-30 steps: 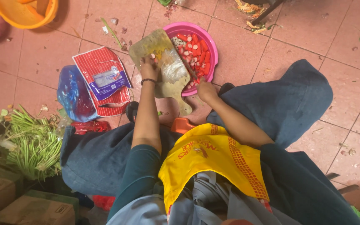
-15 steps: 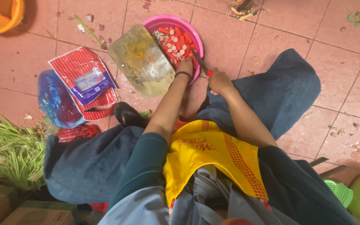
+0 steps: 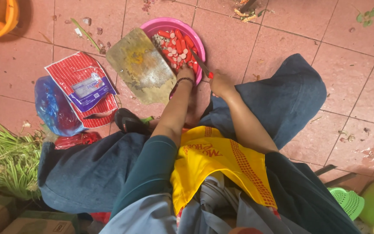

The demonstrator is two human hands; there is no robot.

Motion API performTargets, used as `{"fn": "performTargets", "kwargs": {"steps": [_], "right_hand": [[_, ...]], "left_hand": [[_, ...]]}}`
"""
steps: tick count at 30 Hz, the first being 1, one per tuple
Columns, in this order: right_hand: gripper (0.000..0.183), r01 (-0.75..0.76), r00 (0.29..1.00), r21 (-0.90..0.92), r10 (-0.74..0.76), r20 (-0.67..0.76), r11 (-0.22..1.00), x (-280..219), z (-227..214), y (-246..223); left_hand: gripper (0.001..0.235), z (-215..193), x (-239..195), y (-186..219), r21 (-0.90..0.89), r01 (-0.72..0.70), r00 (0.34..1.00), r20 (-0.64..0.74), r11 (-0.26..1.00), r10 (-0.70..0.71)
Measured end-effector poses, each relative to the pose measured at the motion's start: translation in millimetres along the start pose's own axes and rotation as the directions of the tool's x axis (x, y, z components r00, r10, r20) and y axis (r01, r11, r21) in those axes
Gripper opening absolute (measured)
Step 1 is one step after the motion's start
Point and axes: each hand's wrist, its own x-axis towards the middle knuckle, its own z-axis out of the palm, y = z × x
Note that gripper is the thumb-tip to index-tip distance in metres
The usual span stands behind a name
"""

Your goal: Cutting sausages into small pieces on a wooden cutting board.

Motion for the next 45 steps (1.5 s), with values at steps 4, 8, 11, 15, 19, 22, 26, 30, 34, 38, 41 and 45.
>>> {"fn": "performTargets", "kwargs": {"steps": [4,8,11,15,19,22,26,30,34,38,41,45], "right_hand": [[0.024,0.026,1.0,0.009,-0.026,-0.004,1.0,5.2,3.6,3.3],[0.025,0.07,0.997,-0.026,-0.071,-0.024,0.997,5.5,8.7,5.0],[0.028,0.045,0.999,-0.036,-0.044,0.004,0.998,22.0,28.3,18.8],[0.032,0.286,0.932,-0.248,-0.329,-0.153,0.926,37.7,73.1,25.2],[0.038,0.223,0.975,-0.28,-0.211,0.072,0.934,7.5,90.8,-21.8],[0.032,0.25,0.968,-0.291,-0.245,0.053,0.924,24.1,129.0,-7.4],[0.028,0.286,0.955,-0.362,-0.294,0.035,0.887,23.7,142.0,-5.4],[0.027,0.385,0.906,-0.425,-0.423,0.005,0.819,21.0,149.5,-3.4],[0.028,0.422,0.875,-0.432,-0.482,-0.034,0.797,20.4,153.7,-1.5],[0.029,0.438,0.871,-0.419,-0.491,-0.024,0.795,23.7,151.7,0.2],[0.026,0.368,0.905,-0.429,-0.424,-0.038,0.825,28.6,145.8,-0.8],[0.023,0.412,0.871,-0.433,-0.487,-0.072,0.802,26.0,136.7,-6.3]], "left_hand": [[0.033,50.0,40.9,-25.6,0.065,-0.097,0.995,-0.015,0.993,0.098],[0.026,-13.9,-5.8,-22.8,0.26,-0.32,0.945,0.019,0.911,0.326],[0.021,-130.9,-53.9,5.2,0.106,-0.305,0.95,-0.028,0.946,0.31],[0.027,-176.5,-74.9,-56.1,-0.348,-0.53,0.824,-0.428,0.774,0.372],[0.049,-174.8,-86.6,-102.0,-0.509,-0.552,0.808,-0.524,0.661,0.271],[0.063,-171.3,-100.8,-108.2,-0.216,-0.459,0.772,-0.576,0.861,0.267],[0.066,-175.2,-113.2,-106.8,-0.079,-0.456,0.685,-0.667,0.886,0.293],[0.058,-166.2,-103.4,-114.1,-0.124,-0.409,0.748,-0.613,0.904,0.254],[0.058,-175.9,-112.5,-102.7,-0.143,-0.416,0.743,-0.622,0.898,0.245],[0.052,-181.3,-111.6,-98.8,-0.133,-0.407,0.745,-0.62,0.904,0.245],[0.045,-187.5,-111.4,-94.5,-0.061,-0.399,0.742,-0.607,0.915,0.283],[0.046,-187.1,-108.2,-97.9,-0.074,-0.396,0.763,-0.581,0.915,0.283]]}}
